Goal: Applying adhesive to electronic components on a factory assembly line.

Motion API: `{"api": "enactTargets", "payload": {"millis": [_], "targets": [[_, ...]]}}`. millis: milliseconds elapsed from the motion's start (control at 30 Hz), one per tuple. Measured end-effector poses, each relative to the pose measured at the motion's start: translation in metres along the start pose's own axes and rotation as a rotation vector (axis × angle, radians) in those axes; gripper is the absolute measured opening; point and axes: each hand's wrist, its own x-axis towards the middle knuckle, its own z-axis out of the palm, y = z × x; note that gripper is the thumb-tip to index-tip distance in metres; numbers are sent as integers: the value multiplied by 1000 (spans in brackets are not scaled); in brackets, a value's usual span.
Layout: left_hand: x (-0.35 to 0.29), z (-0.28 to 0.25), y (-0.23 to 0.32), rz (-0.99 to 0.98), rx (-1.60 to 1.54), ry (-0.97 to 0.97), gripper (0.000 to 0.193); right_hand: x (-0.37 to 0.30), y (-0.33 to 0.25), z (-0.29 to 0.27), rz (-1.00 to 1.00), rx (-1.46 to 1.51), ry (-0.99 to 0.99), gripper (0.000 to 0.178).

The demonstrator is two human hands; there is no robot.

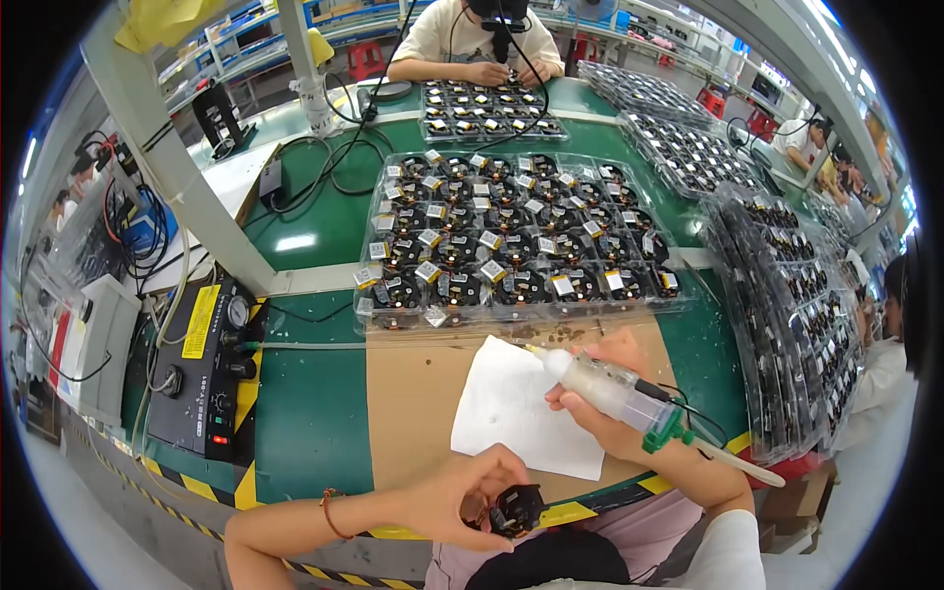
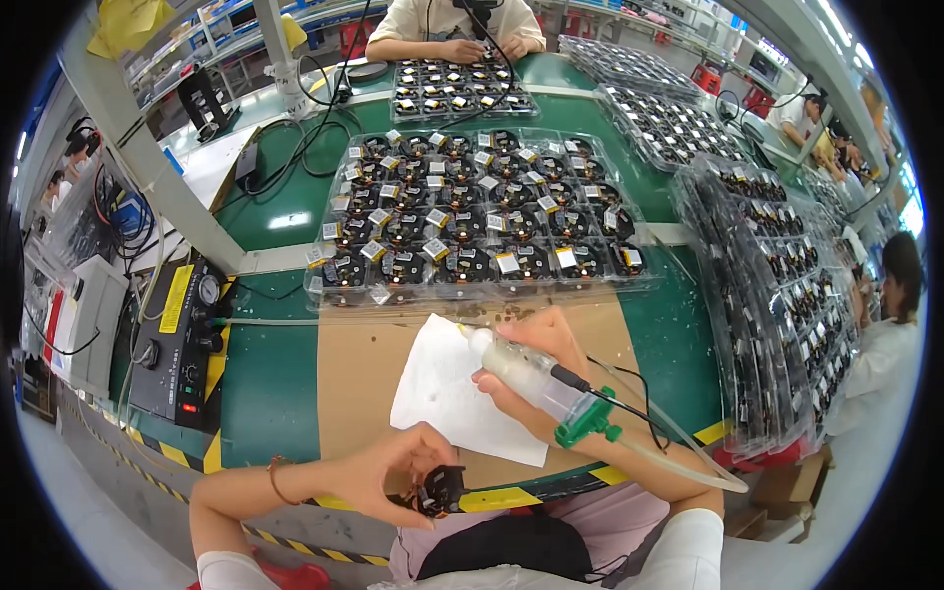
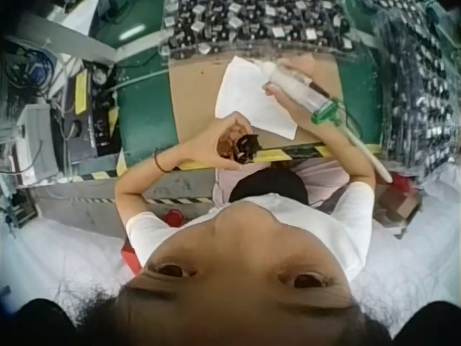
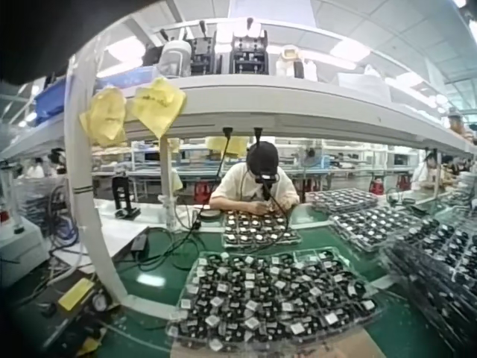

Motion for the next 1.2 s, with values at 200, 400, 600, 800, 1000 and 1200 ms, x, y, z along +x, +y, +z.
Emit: {"api": "enactTargets", "payload": {"millis": [200, 400, 600, 800, 1000, 1200], "targets": [[-8, -11, -9, 80, 31, 172, 51, -9, -2, 5, -65, -13, 56, 53], [-6, -12, -9, 116, 121, 256, 52, -15, -5, 1, -256, -21, 72, 61], [-6, -16, -13, 4, 189, 376, 52, -16, -13, 0, -245, 4, 80, 55], [-4, -13, -17, 139, 772, 533, 49, -18, -21, 8, -237, -25, 121, 53], [-5, -15, -24, 154, 681, 536, 49, -26, -10, 16, -475, -14, 14, 47], [-9, -11, -26, 105, 672, 537, 48, -24, -16, 27, -506, 26, -174, 53]]}}
